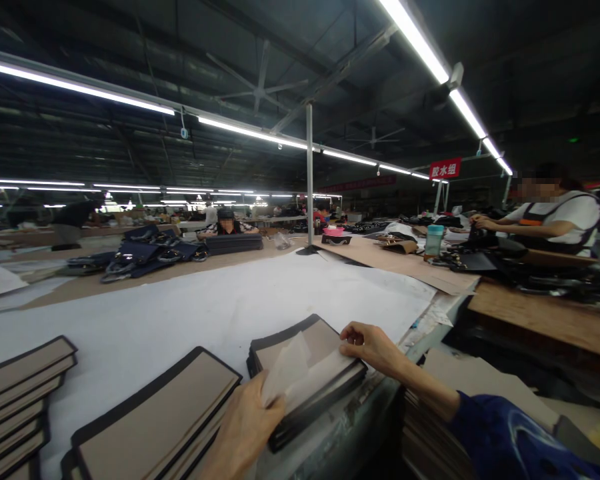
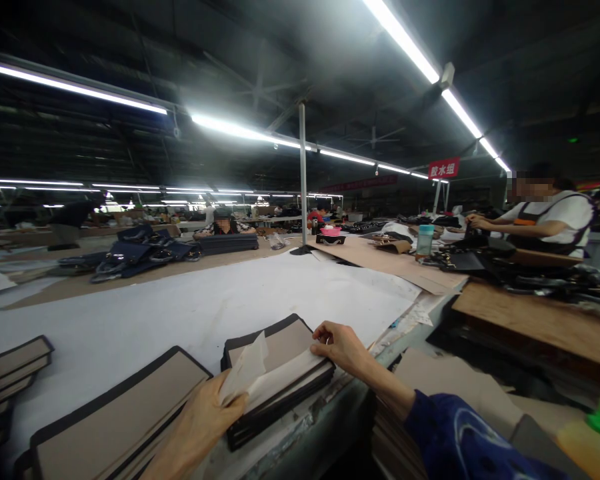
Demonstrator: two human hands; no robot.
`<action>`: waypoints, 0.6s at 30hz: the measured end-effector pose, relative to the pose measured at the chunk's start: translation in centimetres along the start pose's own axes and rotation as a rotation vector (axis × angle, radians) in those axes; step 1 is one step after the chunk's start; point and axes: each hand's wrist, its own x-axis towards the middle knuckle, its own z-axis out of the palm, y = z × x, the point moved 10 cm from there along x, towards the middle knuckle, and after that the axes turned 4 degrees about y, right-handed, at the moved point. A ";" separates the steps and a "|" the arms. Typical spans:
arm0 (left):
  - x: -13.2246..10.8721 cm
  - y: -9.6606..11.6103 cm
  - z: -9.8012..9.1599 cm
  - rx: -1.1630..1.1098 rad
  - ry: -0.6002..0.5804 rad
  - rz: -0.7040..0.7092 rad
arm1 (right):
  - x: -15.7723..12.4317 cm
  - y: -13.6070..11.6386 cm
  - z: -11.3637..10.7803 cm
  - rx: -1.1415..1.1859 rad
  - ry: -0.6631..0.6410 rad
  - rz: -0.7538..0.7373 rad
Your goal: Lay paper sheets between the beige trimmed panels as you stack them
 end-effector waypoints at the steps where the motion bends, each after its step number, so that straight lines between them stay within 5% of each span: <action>1: 0.0 -0.1 -0.1 -0.007 0.010 -0.001 | 0.0 0.2 0.1 0.007 0.001 0.001; 11: 0.4 -0.8 0.4 -0.016 0.002 0.006 | 2.3 4.8 -2.1 0.063 0.101 0.055; 15: 0.4 -0.8 0.4 -0.041 0.007 0.014 | 1.0 1.7 -3.1 0.045 0.117 -0.032; 18: 0.4 -1.0 0.4 -0.051 0.012 -0.001 | -2.0 -4.1 -0.9 0.007 -0.049 -0.311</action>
